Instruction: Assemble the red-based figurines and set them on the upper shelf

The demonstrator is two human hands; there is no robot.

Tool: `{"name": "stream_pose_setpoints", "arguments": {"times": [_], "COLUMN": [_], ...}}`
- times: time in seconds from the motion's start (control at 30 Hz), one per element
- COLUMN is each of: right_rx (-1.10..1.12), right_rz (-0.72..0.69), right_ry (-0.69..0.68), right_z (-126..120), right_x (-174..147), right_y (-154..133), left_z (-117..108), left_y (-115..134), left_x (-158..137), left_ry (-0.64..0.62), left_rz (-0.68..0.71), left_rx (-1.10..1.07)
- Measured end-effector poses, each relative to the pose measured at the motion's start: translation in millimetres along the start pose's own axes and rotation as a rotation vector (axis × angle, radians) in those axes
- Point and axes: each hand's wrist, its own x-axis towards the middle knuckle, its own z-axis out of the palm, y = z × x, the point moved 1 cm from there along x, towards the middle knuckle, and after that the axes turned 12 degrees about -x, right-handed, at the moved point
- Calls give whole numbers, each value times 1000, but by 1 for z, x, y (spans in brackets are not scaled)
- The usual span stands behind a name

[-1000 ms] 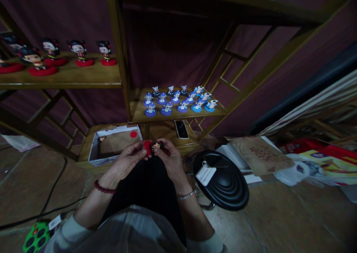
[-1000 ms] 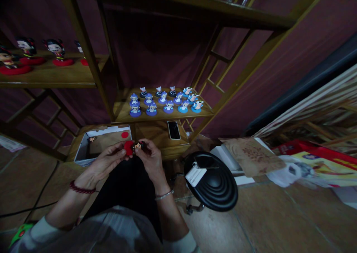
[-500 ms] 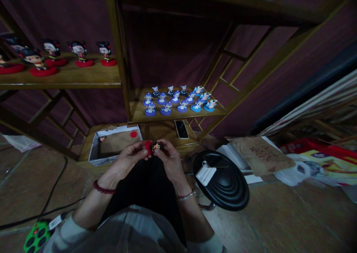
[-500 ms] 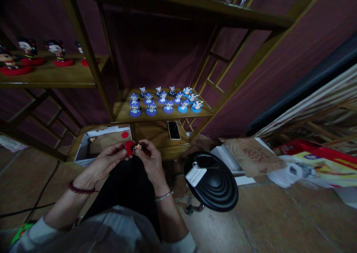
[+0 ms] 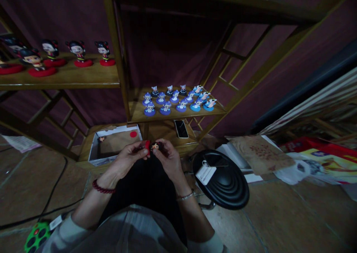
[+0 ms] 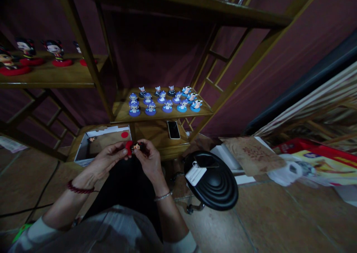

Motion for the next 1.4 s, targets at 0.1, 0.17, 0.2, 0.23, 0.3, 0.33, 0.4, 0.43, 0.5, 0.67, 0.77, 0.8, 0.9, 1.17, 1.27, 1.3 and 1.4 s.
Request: {"name": "stream_pose_setpoints", "arguments": {"times": [0.1,0.17,0.2,0.23,0.3,0.33,0.4,0.43,0.5,0.67,0.77,0.8,0.9,1.17,1.27,1.3,1.4], "right_rx": [-43,-88,-117,-150,-222,-253,-305,-329,-375,-444,-517,-547,-623,-723,-725,-721,-713], "right_rz": [-17,-35,-48,-62,-90,-105,-134,-148,-173,-220,-280,-303,-372,-504,-511,-511,-479], "right_ry": [3,-3,-4,-4,-9,-11,-26,-30,-25,-9,-29,-39,-61,-95,-99,-97,-88], "right_z": [0,-1,-1,-2,-4,-5,-6,-7,-8,-10,-10,-10,-12,-17,-16,-15,-13], "right_x": [-1,-1,-2,-2,-2,-3,-4,-4,-6,-8,-8,-8,-9,-6,-5,-5,-5], "right_y": [1,1,1,0,-1,-2,-5,-6,-7,-8,-12,-13,-19,-24,-26,-26,-28], "left_z": [-1,-2,-2,-2,-1,-1,0,0,0,-1,-2,-2,-2,1,3,3,2], "left_y": [-2,-3,-3,-3,-2,-2,-2,-2,-2,-5,-6,-6,-6,-3,0,1,2], "left_x": [1,1,0,0,0,-1,-1,-1,-1,0,-1,-2,-3,-3,-4,-5,-6], "left_ry": [-1,1,3,5,6,2,-10,-17,-30,-58,-53,-50,-50,-107,-98,-94,-79], "left_rz": [3,-2,-4,-6,-10,-13,-17,-18,-15,-22,-35,-40,-52,-44,-36,-32,-22], "left_rx": [7,3,-1,-4,-11,-16,-24,-27,-28,-25,-45,-52,-62,-56,-35,-29,-14]}}
